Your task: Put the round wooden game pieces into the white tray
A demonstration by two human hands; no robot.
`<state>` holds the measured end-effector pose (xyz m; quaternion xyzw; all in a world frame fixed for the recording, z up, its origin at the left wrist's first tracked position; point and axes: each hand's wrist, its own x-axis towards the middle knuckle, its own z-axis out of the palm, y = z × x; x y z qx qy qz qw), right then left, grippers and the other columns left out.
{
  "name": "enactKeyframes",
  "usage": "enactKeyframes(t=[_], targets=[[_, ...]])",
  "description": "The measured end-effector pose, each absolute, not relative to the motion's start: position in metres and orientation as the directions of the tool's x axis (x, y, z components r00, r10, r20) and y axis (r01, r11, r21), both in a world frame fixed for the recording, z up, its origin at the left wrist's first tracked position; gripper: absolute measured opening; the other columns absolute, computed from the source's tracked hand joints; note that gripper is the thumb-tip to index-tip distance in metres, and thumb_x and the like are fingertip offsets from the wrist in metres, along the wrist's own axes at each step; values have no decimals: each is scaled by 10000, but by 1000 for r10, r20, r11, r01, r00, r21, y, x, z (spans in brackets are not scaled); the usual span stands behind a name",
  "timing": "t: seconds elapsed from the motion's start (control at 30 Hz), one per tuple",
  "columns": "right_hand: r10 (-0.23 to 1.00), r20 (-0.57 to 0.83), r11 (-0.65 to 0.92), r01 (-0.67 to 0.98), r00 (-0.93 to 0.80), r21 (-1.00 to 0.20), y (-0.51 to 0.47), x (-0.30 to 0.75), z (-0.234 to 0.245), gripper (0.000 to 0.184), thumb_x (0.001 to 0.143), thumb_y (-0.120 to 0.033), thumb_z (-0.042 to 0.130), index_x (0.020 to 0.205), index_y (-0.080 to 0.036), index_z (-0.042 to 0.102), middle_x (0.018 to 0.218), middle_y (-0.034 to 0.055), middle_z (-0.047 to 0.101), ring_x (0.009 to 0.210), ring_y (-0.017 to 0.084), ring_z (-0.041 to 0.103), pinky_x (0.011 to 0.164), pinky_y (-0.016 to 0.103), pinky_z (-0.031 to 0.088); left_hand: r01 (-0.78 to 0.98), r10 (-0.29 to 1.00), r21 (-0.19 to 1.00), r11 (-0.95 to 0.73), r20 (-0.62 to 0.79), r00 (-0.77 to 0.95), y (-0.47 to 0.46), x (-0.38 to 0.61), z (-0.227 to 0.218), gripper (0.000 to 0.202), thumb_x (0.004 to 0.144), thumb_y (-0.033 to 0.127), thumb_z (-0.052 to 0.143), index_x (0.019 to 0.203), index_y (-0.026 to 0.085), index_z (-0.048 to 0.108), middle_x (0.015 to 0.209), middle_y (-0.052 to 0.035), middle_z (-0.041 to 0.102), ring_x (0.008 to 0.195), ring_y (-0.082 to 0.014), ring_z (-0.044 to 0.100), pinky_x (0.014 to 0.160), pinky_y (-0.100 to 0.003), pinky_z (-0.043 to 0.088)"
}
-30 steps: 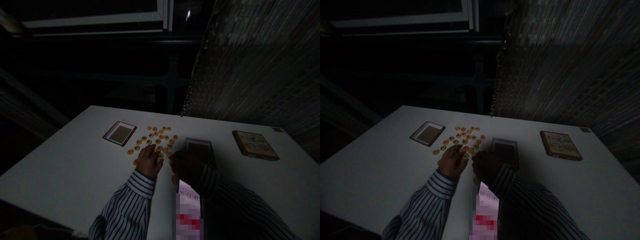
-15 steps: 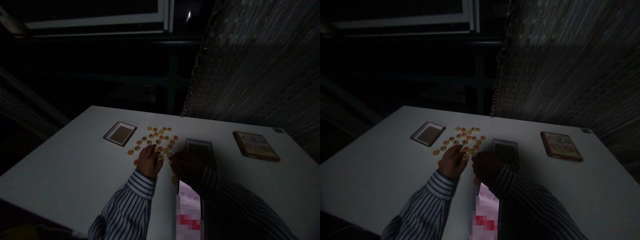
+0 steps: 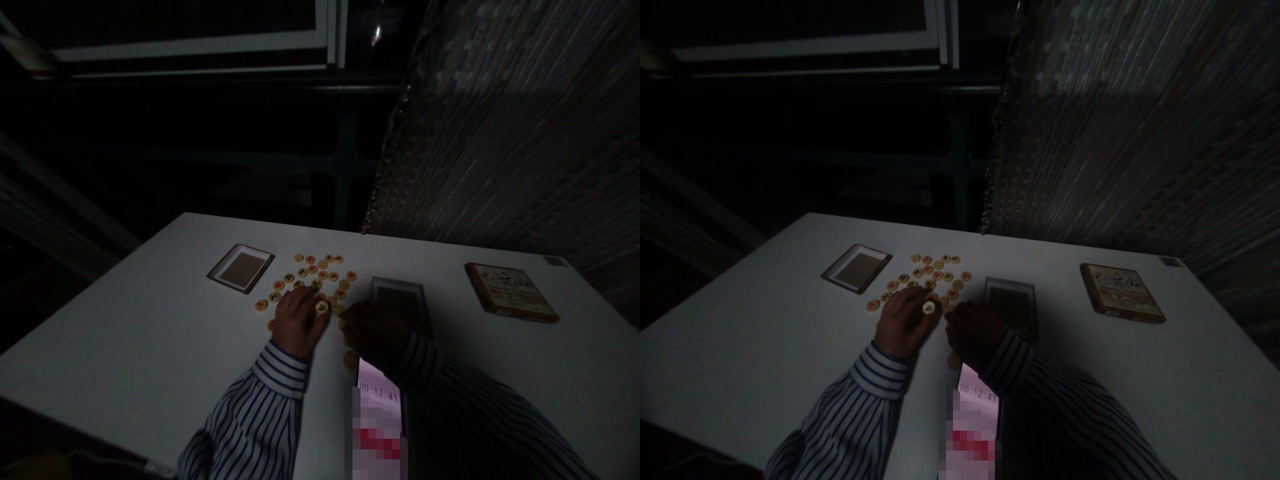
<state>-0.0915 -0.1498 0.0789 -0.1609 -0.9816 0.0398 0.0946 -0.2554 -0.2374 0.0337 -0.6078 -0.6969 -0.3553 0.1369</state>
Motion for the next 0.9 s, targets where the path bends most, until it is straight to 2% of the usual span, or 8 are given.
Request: enactKeyframes(t=[0.37, 0.6, 0.8, 0.9], targets=[[301, 283, 954, 282, -911, -104, -147, -78, 81, 220, 833, -263, 409, 932, -167, 580, 821, 68, 601, 748, 151, 523, 684, 293, 379, 944, 687, 325, -56, 699, -200, -238, -249, 43, 264, 740, 301, 570, 985, 204, 563, 1057, -72, 587, 1019, -224, 510, 907, -440, 371], [309, 359, 950, 300, -881, -83, -133, -59, 82, 260, 810, -272, 442, 992, -165, 594, 878, 79, 630, 782, 171, 555, 713, 311, 412, 948, 680, 299, -107, 718, -150, -239, -241, 53, 263, 727, 270, 589, 970, 177, 554, 1035, -76, 601, 1011, -210, 514, 938, -436, 349], [375, 308, 921, 390, -874, -13, -115, -41, 101, 263, 812, -263, 426, 966, -156, 610, 898, 102, 642, 811, 200, 575, 705, 322, 430, 945, 690, 300, -130, 712, -131, -237, -234, 62, 267, 732, 261, 582, 984, 179, 548, 1019, -74, 605, 999, -208, 519, 940, -443, 339], [421, 282, 901, 434, -862, -18, -106, -32, 110, 232, 811, -263, 431, 902, -170, 622, 792, 83, 643, 710, 176, 579, 634, 289, 434, 940, 705, 306, -148, 700, -116, -235, -229, 65, 276, 741, 257, 572, 1006, 186, 539, 1023, -68, 606, 1002, -205, 516, 947, -448, 324]])
